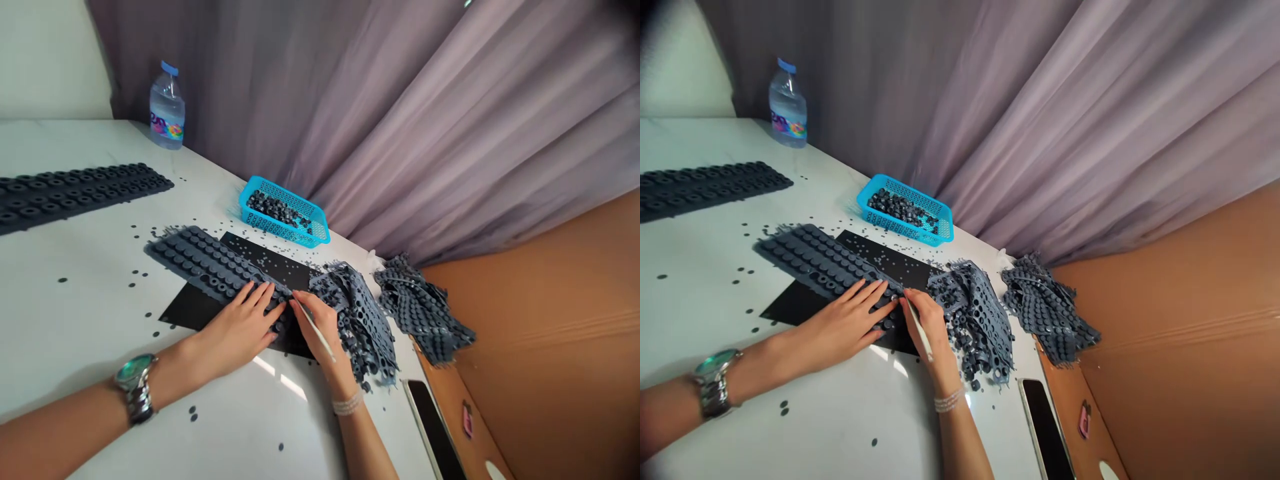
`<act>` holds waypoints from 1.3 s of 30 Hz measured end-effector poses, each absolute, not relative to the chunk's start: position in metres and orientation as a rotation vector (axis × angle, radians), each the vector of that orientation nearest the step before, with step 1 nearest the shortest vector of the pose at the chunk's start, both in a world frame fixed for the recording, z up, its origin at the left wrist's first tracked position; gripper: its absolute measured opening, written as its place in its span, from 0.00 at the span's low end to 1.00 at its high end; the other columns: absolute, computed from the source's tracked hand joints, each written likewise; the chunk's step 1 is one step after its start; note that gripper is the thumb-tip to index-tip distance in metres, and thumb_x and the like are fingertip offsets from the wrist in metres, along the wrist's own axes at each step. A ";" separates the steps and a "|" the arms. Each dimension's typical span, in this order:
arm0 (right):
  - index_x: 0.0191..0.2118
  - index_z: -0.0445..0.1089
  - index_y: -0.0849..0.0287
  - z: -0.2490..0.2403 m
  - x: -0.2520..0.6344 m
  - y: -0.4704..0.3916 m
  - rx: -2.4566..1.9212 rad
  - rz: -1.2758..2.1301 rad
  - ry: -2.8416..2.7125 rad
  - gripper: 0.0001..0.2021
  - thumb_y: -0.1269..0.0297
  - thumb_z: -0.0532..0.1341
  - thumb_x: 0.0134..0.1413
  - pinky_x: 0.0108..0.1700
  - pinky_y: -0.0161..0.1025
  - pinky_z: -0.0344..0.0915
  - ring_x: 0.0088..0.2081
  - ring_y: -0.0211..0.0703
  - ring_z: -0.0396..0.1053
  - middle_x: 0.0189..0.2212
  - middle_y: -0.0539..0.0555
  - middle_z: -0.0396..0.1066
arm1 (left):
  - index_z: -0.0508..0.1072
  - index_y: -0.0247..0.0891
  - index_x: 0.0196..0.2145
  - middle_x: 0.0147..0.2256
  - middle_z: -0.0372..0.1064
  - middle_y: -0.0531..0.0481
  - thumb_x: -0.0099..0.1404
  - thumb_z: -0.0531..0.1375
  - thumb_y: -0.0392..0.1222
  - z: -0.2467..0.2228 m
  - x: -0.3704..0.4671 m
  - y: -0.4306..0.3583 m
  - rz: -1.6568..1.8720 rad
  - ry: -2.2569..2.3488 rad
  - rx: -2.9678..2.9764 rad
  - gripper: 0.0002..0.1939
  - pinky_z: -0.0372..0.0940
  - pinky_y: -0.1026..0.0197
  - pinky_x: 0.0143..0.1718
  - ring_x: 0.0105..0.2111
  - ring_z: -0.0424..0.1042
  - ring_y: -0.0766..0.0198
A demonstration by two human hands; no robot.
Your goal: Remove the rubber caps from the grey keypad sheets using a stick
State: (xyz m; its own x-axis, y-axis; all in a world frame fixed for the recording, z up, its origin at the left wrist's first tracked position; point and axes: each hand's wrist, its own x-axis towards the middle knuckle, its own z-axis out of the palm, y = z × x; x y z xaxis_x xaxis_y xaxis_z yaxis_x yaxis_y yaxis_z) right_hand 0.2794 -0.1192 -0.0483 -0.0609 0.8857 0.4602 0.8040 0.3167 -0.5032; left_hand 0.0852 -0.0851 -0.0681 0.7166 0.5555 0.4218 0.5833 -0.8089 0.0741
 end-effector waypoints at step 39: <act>0.43 0.67 0.57 -0.044 0.283 -0.121 -1.388 -0.076 -2.201 0.07 0.71 0.54 0.62 0.56 0.50 0.68 0.57 0.47 0.67 0.49 0.63 0.73 | 0.69 0.32 0.55 0.61 0.58 0.30 0.63 0.58 0.46 -0.058 0.083 -0.098 -0.604 -0.987 -2.983 0.25 0.49 0.35 0.61 0.62 0.57 0.40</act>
State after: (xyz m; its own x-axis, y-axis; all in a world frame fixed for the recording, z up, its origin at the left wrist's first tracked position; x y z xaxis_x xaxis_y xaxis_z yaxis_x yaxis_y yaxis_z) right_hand 0.2828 -0.1206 -0.0445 -0.3305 0.8227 0.4625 0.8527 0.4703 -0.2272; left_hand 0.0829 -0.0981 -0.0576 0.7385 0.5856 0.3342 0.5639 -0.8081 0.1702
